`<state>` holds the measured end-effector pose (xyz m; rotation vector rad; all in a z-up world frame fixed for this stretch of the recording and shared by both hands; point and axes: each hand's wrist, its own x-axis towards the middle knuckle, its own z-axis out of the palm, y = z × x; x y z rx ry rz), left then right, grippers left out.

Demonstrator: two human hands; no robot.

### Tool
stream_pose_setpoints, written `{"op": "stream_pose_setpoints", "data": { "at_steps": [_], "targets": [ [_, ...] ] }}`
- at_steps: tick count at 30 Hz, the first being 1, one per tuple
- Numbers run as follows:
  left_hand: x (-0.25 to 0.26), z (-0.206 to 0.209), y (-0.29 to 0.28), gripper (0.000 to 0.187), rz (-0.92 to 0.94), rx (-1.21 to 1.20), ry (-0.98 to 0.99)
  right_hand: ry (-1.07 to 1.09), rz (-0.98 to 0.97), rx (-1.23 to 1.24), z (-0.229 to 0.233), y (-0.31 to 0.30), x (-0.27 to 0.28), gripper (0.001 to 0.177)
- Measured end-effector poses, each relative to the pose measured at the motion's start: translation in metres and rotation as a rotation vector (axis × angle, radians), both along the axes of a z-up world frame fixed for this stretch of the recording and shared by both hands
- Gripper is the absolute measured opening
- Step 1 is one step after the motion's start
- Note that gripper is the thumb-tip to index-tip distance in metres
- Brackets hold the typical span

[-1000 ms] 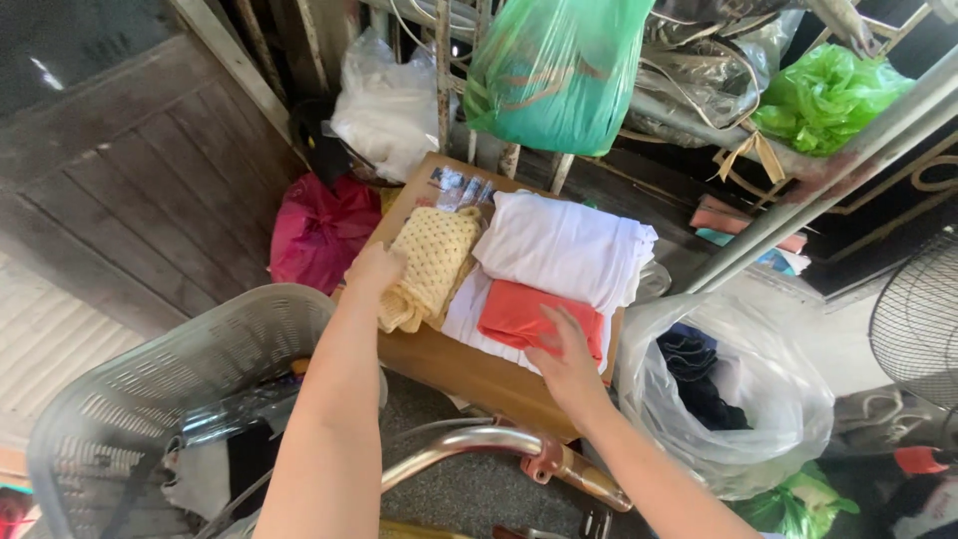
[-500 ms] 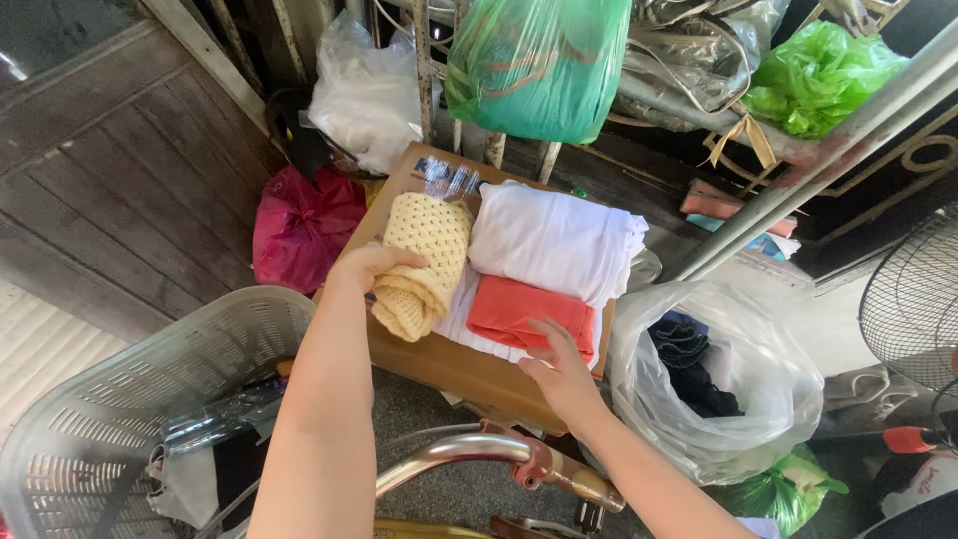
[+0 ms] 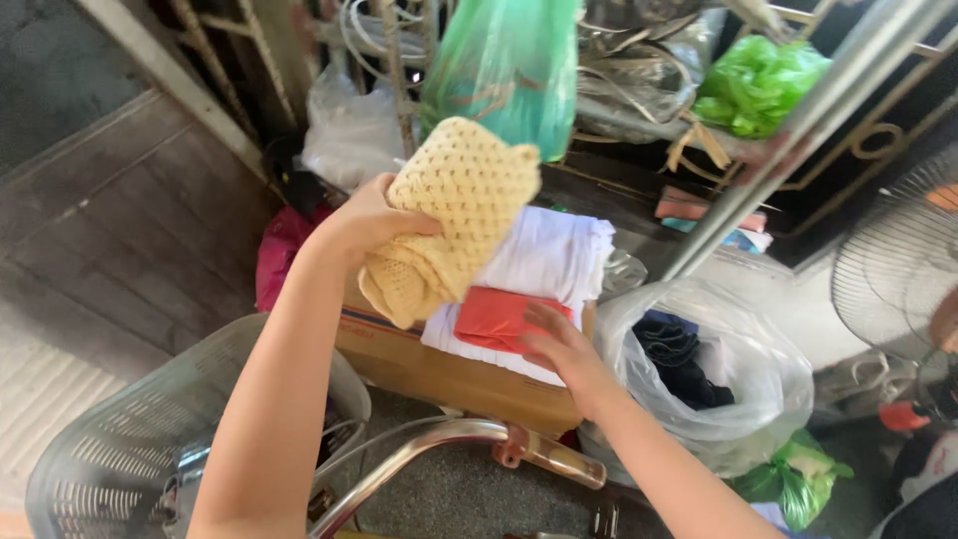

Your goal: Folding clothes, a patterned blanket, and a woven mat to pack them into a storage bag.

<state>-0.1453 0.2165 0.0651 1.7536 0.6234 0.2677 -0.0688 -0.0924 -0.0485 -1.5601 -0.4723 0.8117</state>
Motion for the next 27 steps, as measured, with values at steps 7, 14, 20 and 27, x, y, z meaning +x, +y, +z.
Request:
{"op": "stream_pose_setpoints", "data": {
  "at_steps": [7,14,20,27],
  "targets": [
    [0.038,0.004,-0.107,0.073,-0.513,-0.632,-0.248,0.664,-0.440,0.465,0.029,-0.042,0.026,0.076],
    [0.111,-0.041,-0.224,0.065,-0.728,-0.743,-0.080,0.675,-0.495,0.850,0.050,-0.129,0.033,0.085],
    [0.186,-0.095,-0.315,0.073,-0.727,-0.201,0.113,0.568,-0.698,0.626,-0.038,-0.214,0.084,0.074],
    [0.264,-0.160,-0.378,0.099,-0.672,-0.981,0.541,0.700,-0.701,0.538,-0.105,-0.298,0.148,0.060]
  ]
}}
